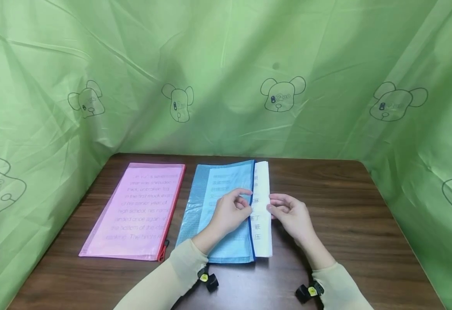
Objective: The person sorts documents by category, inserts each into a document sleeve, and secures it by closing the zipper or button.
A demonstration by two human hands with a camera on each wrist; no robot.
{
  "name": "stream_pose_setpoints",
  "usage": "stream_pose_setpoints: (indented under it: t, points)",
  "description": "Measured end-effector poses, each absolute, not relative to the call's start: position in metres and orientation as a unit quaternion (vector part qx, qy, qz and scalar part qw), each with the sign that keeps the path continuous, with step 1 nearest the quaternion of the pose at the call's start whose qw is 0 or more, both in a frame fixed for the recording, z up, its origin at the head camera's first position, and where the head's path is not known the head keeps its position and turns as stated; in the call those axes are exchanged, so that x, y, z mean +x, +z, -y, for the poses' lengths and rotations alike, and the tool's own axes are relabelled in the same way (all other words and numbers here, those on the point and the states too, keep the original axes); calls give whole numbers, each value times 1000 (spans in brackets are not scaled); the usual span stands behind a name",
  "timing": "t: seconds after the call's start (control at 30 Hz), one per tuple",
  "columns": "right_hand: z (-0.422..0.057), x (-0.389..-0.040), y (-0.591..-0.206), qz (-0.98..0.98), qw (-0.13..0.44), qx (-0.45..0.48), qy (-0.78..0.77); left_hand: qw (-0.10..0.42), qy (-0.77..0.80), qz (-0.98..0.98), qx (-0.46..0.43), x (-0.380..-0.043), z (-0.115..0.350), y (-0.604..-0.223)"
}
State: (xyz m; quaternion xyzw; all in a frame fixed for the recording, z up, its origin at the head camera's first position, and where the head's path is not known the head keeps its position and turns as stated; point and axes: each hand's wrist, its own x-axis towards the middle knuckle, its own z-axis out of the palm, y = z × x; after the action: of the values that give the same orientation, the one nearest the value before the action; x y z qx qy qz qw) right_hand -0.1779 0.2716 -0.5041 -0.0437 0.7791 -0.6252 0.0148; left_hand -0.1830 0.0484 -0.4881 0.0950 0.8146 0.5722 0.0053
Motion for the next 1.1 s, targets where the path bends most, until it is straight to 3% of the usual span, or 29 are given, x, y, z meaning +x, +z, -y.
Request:
stream_pose_setpoints:
  t: [0.43,0.9,1.1]
  points:
    - [-235,-181,-508,-810,8,-64,-583,0,577,-805,135,-181,-50,-491]
    - [-249,-186,-513,-835,82,-77,-538,32,531,-842,91,-182,-50,-499]
    - [-263,-202,-503,-851,78,-112,-507,43,458,-883,87,-188,-48,-490]
